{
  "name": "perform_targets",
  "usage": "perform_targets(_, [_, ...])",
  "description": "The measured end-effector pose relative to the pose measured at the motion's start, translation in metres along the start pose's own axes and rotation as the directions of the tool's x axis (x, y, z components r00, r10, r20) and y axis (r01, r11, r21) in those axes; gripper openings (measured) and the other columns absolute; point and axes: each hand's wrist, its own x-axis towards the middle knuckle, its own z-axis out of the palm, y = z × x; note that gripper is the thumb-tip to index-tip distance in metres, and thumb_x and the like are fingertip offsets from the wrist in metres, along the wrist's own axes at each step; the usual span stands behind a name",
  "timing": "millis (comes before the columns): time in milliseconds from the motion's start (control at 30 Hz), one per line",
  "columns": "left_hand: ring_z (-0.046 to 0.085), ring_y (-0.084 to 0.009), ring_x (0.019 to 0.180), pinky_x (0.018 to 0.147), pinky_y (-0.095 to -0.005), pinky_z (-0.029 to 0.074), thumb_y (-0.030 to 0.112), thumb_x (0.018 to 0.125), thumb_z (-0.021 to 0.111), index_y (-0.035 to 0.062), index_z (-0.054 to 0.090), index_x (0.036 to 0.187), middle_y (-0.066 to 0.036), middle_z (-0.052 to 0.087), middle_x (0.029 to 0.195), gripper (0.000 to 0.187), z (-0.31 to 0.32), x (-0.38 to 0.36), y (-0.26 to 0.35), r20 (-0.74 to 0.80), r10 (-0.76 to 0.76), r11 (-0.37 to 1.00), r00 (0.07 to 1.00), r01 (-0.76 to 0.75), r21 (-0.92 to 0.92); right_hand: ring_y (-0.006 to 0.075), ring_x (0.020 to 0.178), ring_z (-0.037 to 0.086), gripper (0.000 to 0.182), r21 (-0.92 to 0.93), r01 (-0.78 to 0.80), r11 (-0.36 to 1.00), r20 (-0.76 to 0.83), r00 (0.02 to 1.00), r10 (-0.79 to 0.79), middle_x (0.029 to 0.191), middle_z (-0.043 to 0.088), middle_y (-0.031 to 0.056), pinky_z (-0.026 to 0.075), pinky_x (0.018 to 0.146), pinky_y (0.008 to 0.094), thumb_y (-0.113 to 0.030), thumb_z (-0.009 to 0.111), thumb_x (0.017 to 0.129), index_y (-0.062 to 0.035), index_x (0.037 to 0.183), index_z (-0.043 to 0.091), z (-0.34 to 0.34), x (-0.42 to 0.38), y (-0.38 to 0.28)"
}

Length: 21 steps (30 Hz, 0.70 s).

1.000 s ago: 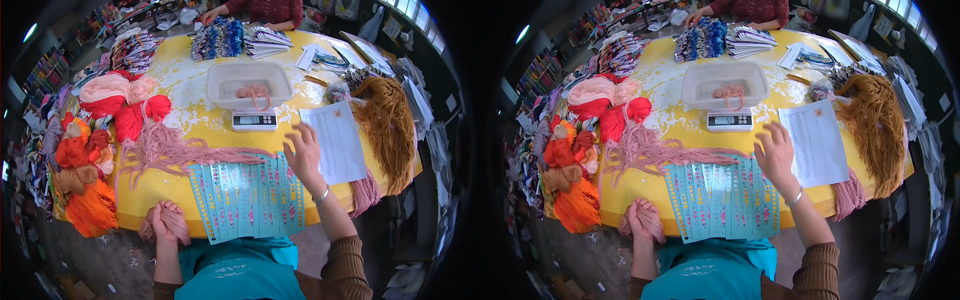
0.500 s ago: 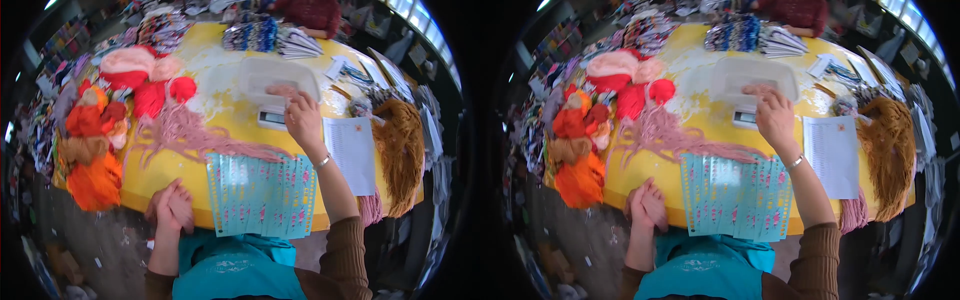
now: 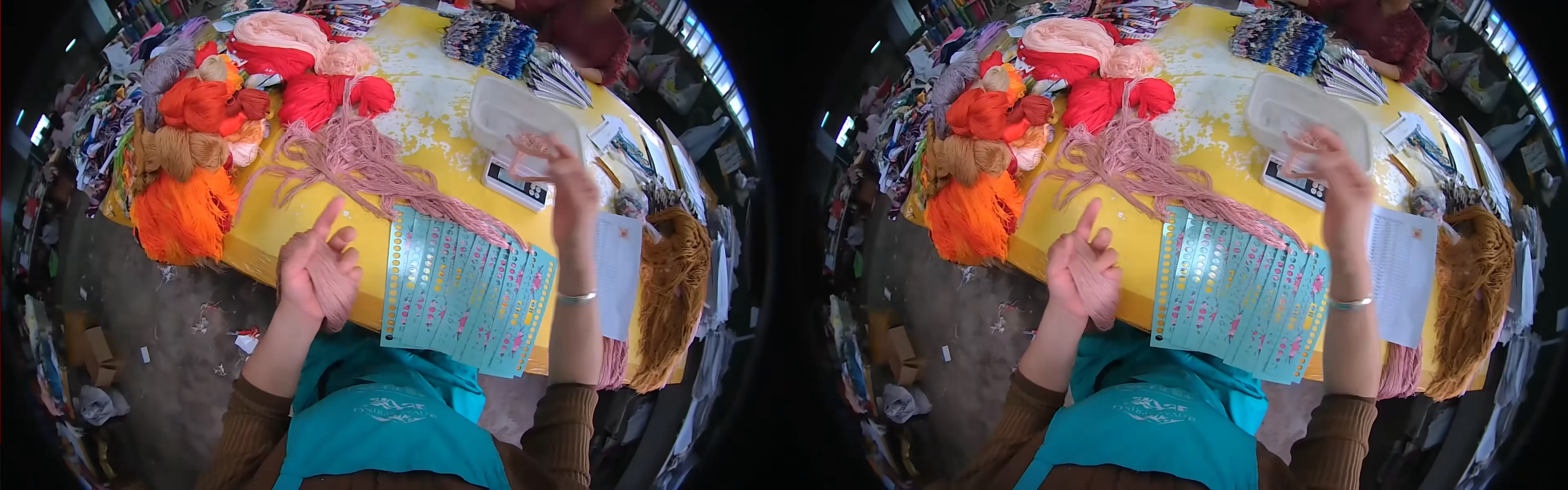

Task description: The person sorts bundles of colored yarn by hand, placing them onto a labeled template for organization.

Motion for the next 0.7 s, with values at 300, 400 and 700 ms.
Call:
perform_targets(300, [0.043,-0.007,0.054,0.058,-0.0234,0.038,0.028,0.098,0.05,0.0105,0.05,0.128,0.0,0.046,0.078,0.035,0.003,0.002,0.064,0.135,0.187,0.977,0.973,-0.198,0.079,0.0109,0.053,0.033,0.022,-0.11,0.478,0.872,-0.633,0.643,-0.432,0.063,0.041,0.0012,0.026,0.05,0.0264,-0.013,0.056,0.092,-0.0062,0.072,0.05,-0.219,-0.016,-0.173])
perform_targets(400, [0.046,-0.0071,0.054,0.056,-0.0215,0.036,0.026,0.097,0.052,0.0042,0.06,0.084,-0.002,0.05,0.073,0.026,0.016,0.011,0.061,0.004,0.247,0.897,0.969,-0.23,0.376,0.0126,0.065,0.048,0.011,-0.286,0.421,0.861,-0.526,0.682,-0.508,0.077,0.053,0.0046,0.038,0.059,0.0256,-0.011,0.058,0.092,-0.0038,0.085,0.058,-0.185,-0.034,-0.164])
perform_targets(700, [0.058,-0.0135,0.081,0.077,-0.0285,0.049,0.011,0.088,0.064,0.0082,0.066,0.116,-0.008,0.056,0.108,0.028,0.042,0.046,-0.012,0.029,0.022,-0.058,0.999,-0.028,0.998,0.0093,0.077,0.062,0.01,-0.482,-0.296,0.825,0.357,0.793,0.493,0.083,0.066,0.0043,0.049,0.065,0.0253,-0.004,0.062,0.089,0.0025,0.096,0.065,0.044,-0.069,0.002])
